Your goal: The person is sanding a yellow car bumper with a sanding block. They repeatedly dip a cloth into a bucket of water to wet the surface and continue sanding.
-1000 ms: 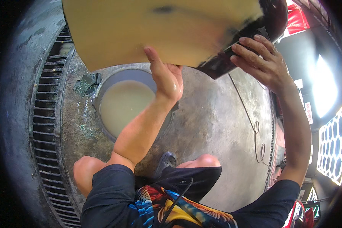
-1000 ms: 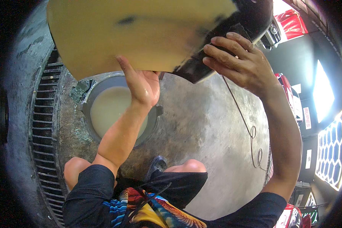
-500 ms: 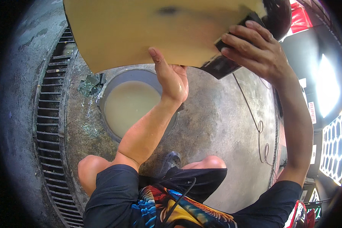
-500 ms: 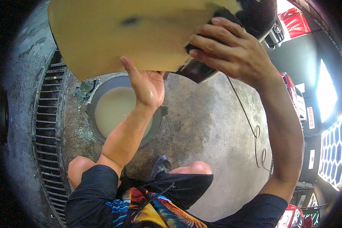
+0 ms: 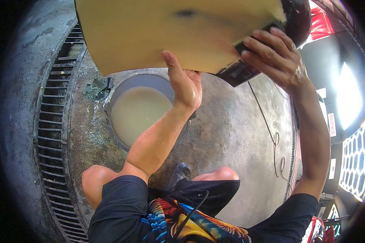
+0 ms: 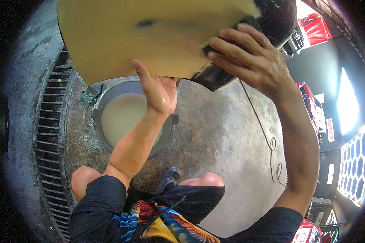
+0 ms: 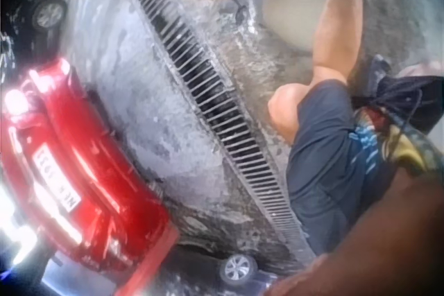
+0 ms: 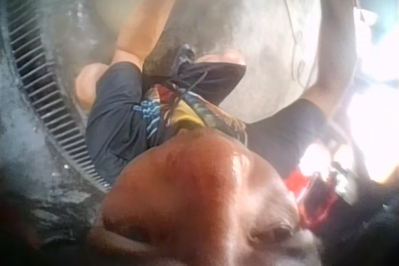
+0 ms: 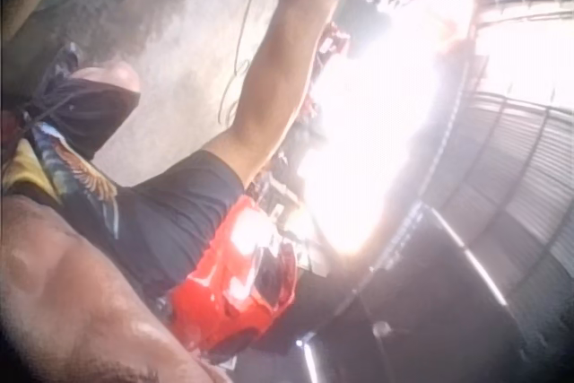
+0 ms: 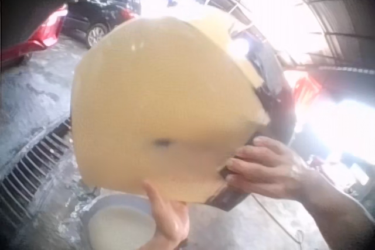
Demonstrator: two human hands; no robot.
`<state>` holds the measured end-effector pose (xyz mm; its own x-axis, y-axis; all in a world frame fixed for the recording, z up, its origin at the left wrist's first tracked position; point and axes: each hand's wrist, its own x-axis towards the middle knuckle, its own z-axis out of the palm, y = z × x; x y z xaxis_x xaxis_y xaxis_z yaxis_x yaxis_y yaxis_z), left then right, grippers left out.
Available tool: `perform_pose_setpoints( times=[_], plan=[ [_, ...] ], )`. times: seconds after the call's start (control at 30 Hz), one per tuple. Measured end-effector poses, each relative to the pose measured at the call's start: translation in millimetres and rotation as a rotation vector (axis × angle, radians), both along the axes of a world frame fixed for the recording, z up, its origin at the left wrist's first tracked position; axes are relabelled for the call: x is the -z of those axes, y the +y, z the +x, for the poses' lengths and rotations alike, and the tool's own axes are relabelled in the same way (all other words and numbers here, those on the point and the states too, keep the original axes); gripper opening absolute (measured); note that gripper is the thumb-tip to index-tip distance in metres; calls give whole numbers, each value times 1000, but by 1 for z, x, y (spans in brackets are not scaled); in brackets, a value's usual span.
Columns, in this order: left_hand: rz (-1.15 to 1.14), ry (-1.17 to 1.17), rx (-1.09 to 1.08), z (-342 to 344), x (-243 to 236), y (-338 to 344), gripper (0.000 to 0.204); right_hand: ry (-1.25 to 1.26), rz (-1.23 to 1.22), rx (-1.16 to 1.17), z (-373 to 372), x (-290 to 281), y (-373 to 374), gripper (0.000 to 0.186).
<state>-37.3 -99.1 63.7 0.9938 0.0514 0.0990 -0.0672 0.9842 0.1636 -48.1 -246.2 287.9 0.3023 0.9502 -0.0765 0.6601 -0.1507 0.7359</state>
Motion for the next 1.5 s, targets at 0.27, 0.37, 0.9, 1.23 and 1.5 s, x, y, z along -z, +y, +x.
perform_pose_setpoints(
  times=[0.27,0.37,0.9,1.23,1.5],
  plan=[
    [14,29,-21,1,-2,-1,93,3,20,11,-6,4,0,42],
    [27,19,-12,1,-2,0,94,-6,5,52,-7,5,0,42],
    [47,17,-30,-1,-2,-2,95,96,35,32,-2,1,4,33],
    [-13,27,-42,-1,1,-3,96,54,-33,-2,1,-6,5,44],
    [31,-16,-20,-1,1,2,88,39,-17,69,0,-10,1,42]
  ],
)
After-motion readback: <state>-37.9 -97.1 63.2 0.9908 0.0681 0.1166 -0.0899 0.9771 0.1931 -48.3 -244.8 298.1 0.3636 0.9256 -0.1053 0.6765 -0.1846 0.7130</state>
